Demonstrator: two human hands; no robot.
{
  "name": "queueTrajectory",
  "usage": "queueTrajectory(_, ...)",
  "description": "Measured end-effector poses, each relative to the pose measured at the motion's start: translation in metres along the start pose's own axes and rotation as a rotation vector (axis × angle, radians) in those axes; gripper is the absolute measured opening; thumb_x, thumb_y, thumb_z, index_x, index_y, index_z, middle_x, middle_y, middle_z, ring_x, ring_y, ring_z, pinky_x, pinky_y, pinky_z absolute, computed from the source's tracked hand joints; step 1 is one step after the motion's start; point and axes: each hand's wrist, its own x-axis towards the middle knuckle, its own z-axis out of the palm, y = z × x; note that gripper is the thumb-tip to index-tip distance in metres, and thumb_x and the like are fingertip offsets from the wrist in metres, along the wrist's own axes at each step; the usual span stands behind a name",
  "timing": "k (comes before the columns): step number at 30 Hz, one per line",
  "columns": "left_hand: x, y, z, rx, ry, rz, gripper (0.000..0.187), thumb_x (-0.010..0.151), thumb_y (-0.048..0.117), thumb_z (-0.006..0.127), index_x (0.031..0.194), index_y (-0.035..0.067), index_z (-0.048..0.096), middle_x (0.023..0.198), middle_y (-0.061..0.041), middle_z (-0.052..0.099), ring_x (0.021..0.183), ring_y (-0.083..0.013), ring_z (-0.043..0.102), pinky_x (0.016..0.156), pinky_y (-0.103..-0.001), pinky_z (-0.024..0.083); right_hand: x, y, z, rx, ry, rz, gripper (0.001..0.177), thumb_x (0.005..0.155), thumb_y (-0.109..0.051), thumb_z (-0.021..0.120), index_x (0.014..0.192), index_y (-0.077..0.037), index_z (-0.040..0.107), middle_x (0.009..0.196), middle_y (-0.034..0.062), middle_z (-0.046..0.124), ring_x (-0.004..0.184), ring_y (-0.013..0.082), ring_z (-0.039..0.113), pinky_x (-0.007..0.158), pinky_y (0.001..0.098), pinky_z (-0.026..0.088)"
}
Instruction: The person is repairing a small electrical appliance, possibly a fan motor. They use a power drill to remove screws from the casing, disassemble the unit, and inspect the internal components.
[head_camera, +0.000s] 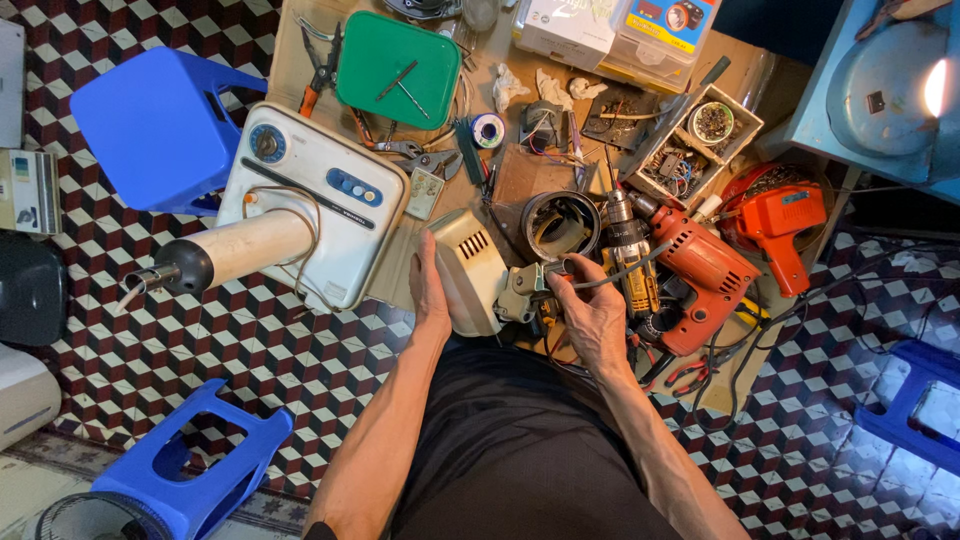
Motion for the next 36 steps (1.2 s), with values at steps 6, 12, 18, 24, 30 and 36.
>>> queueTrajectory(6,0.013,0.005,0.010,0.048,-0.012,-0.043,0.095,0.082,0.074,0.056,0.147,0.006,0.045,0.142,-0.008,0.056,0.128,-0.0223,0.054,0.105,-0.039,0.045,0.019,0.009,-0.009,0.014,0.006,0.036,0.041,0.097,-0.024,0.070,0.131,-0.002,0.067,0.106,0.0071,0.074,0.094,0.0123,0.068,0.082,0.0265,0.056)
queueTrajectory(12,0.011,0.012,0.015,0.109,-0.074,-0.082,0.090,0.082,0.070,0.056,0.146,0.007,0.045,0.132,-0.014,0.060,0.114,-0.0250,0.064,0.091,-0.041,0.056,0.021,0.007,-0.014,0.003,0.028,0.044,0.045,0.093,-0.028,0.072,0.130,-0.004,0.062,0.107,0.0075,0.073,0.092,0.0121,0.067,0.080,0.0275,0.056)
queueTrajectory(18,0.008,0.012,0.012,0.109,-0.202,0.004,0.088,0.083,0.063,0.065,0.147,0.006,0.044,0.134,-0.013,0.060,0.119,-0.0252,0.061,0.096,-0.039,0.052,0.025,0.004,-0.020,0.011,0.006,0.074,0.039,0.095,-0.027,0.072,0.125,-0.003,0.065,0.107,0.0076,0.070,0.092,0.0134,0.065,0.080,0.0281,0.054)
queueTrajectory(24,-0.022,0.001,0.013,0.586,0.069,0.745,0.077,0.099,0.049,0.070,0.150,-0.002,0.045,0.151,-0.026,0.047,0.137,-0.0380,0.047,0.110,-0.046,0.040,0.028,0.012,-0.020,-0.006,-0.008,-0.037,0.036,0.095,-0.025,0.071,0.121,0.000,0.066,0.106,0.0087,0.073,0.094,0.0138,0.068,0.083,0.0280,0.056)
queueTrajectory(30,-0.074,0.005,0.039,0.912,-0.382,1.018,0.059,0.085,0.035,0.081,0.133,0.006,0.065,0.133,-0.011,0.067,0.124,-0.0293,0.059,0.107,-0.045,0.047,0.030,0.010,-0.021,-0.042,-0.016,-0.022,0.036,0.096,-0.023,0.070,0.122,0.001,0.064,0.104,0.0090,0.073,0.092,0.0132,0.069,0.079,0.0267,0.058)
queueTrajectory(36,-0.076,0.021,0.056,0.867,-0.452,1.003,0.052,0.082,0.024,0.081,0.130,0.005,0.069,0.126,-0.011,0.073,0.112,-0.0273,0.068,0.098,-0.037,0.055,0.017,-0.013,-0.032,-0.051,0.065,0.013,0.033,0.097,-0.024,0.071,0.120,-0.001,0.065,0.090,0.0114,0.070,0.072,0.0150,0.063,0.064,0.0295,0.053)
